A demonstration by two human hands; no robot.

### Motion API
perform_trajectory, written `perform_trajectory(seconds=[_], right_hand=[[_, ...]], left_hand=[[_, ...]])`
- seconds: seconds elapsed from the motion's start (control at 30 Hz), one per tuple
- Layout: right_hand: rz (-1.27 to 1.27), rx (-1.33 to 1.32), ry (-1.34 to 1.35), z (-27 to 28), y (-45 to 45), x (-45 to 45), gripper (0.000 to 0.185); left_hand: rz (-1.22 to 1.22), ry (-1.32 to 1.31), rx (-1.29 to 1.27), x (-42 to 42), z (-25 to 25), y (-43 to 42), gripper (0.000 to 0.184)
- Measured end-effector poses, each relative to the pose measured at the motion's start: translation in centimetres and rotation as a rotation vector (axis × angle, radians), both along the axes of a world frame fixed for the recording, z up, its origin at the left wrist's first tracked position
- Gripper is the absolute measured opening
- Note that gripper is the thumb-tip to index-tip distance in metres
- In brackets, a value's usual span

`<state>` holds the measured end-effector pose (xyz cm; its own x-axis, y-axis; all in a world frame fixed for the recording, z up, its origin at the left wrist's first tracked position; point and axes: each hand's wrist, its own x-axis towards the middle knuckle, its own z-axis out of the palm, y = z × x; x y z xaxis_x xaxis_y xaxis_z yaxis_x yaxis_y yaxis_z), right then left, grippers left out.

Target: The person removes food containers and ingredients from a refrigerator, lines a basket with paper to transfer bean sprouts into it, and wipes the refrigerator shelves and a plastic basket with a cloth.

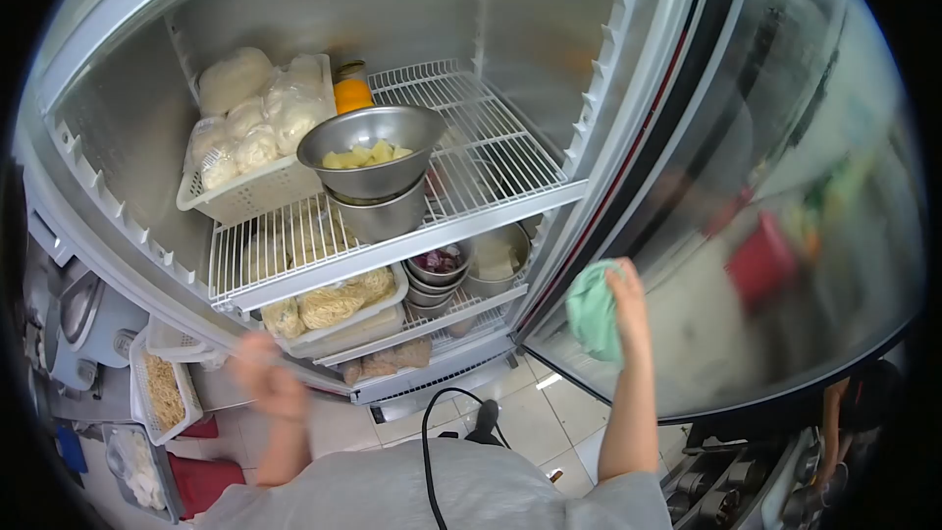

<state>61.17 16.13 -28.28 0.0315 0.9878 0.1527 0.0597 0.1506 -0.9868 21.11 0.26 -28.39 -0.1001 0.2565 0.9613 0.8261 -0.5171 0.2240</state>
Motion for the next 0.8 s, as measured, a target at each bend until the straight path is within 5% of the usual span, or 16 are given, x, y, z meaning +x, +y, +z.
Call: perform_trajectory(seconds=[0.03, 0.07, 0.17, 0.27, 0.33, 0.47, 0.53, 0.63, 0.8], right_hand=[[-0.023, -0.067, 0.053, -1.4, -1.0, -0.5, 0.007], [-0.034, -0.139, 0.221, -1.5, -1.9, -1.9, 0.007], [0.2, -0.147, 0.36, -3.7, -2.0, -4.5, 0.013], [0.396, -0.004, -0.165, -5.6, -0.3, -6.9, 0.043], [0.365, 0.141, -0.252, -5.6, 0.7, -6.4, 0.045], [0.389, 0.094, -0.221, -6.1, 0.1, -1.2, 0.035], [0.437, -0.087, -0.201, -6.9, -1.5, 1.3, 0.03], [0.489, -0.267, -0.318, -9.5, -3.6, 4.2, 0.029], [0.487, -0.193, -0.508, -12.2, -5.5, 7.3, 0.029]], left_hand=[[-0.271, -0.101, -0.282, 4.2, -0.8, 0.6, 0.021], [-0.546, -0.084, -0.514, 6.8, -3.4, 2.4, 0.031], [-0.981, -0.76, -0.945, 15.4, -7.9, 7.9, 0.035], [-1.108, -1.25, -1.091, 19.5, -8.1, 13.2, 0.037], [-1.181, -1.66, -1.12, 20.9, -9.7, 16.9, 0.034], [-1.185, -1.879, -0.634, 22.0, -11.0, 27.1, 0.024], [-0.866, -2.013, -0.241, 22.4, -11.8, 33.7, 0.027], [-0.607, -1.91, -0.193, 21.7, -11.9, 41.7, 0.026], [-0.272, -1.729, -0.263, 21.3, -13.1, 50.4, 0.025]])
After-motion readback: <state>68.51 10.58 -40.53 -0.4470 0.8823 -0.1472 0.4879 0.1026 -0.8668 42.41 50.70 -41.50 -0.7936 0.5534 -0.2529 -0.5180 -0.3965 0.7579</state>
